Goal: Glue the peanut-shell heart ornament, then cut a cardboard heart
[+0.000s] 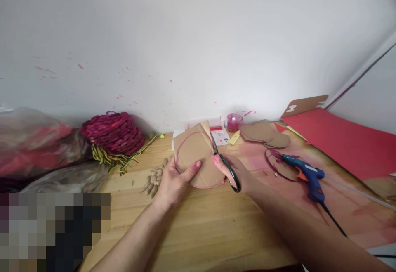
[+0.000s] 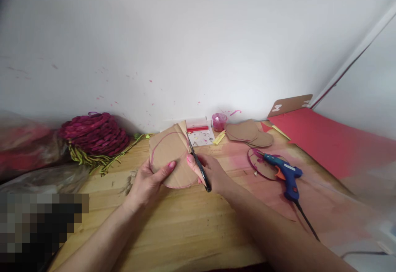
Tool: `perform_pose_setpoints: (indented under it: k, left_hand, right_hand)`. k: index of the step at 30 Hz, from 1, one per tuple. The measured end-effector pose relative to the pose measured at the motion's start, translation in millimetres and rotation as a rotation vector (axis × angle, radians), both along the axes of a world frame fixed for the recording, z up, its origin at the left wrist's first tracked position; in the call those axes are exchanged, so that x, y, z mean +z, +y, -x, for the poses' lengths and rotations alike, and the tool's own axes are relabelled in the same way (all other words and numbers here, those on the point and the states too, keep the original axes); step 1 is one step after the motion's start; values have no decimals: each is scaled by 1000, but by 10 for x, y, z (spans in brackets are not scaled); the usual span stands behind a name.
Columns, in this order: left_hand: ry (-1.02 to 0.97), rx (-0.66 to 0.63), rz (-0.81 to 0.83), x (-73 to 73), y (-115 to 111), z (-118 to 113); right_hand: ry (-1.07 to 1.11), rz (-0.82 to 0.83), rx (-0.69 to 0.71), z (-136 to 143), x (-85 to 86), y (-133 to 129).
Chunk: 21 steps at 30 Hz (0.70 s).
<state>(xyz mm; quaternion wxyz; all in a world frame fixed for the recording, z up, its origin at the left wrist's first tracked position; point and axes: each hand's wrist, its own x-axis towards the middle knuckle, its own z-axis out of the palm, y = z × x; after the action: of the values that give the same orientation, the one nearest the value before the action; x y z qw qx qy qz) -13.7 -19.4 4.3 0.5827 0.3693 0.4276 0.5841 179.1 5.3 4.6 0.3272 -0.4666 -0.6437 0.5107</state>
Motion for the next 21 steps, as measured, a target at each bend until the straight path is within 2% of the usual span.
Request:
perform_pose_setpoints:
  k: [6, 21]
  left_hand:
    - [16, -7, -5, -14, 13, 2]
    - [71, -3, -10, -20, -1, -9]
  right_hand:
    - [42, 23, 42, -14, -26, 21]
    - [66, 44, 17, -11, -148, 37]
